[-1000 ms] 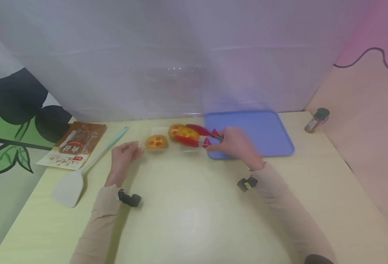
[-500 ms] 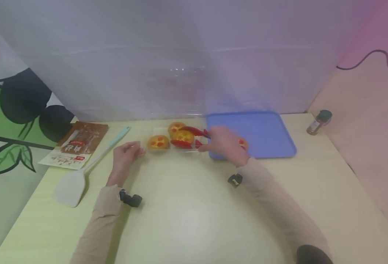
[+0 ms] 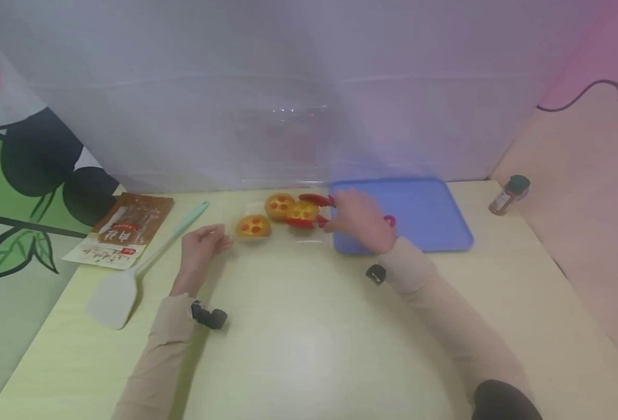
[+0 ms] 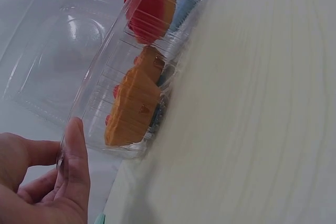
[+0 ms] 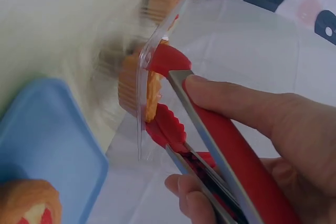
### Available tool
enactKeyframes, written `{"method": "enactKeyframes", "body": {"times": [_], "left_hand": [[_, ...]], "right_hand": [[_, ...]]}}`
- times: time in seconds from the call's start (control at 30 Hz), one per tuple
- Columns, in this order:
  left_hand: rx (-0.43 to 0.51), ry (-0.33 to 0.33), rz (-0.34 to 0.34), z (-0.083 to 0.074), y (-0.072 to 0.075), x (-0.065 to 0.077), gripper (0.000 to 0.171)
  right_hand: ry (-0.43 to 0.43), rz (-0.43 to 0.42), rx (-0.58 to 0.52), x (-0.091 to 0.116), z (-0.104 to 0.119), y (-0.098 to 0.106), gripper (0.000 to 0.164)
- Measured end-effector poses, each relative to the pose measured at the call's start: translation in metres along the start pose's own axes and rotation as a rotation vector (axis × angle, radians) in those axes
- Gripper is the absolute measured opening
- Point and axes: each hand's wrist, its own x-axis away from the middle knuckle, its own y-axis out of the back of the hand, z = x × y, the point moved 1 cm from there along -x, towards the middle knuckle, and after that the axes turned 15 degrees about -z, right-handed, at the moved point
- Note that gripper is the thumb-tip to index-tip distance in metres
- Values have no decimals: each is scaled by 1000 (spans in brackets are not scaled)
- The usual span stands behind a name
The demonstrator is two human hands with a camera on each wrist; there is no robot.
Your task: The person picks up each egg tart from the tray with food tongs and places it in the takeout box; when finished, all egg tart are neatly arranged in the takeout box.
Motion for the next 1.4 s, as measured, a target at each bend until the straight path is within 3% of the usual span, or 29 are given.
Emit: {"method": "enactKeyframes", "body": {"times": [0.2,0.53,0.87,1.2,1.4], "left_hand": [[7,-9,17,0,-2,-1,37],[-18,0,12,0,-3,1,37],[-3,-9,9,-2,-3,0,36],[-18,-2,1,-2,-4,1,35],[-17,11,-9,-2,-4,1,34]], "right_hand": [[32,-41,113,-7,1,-6,57],[29,-24,1,-3,-2,-15,56],[68,-108,120,-12,-5,-17,57],[89,-151,132,-11,-5,-20,59],[82,-151,130,-9,-5,-11,46]]}}
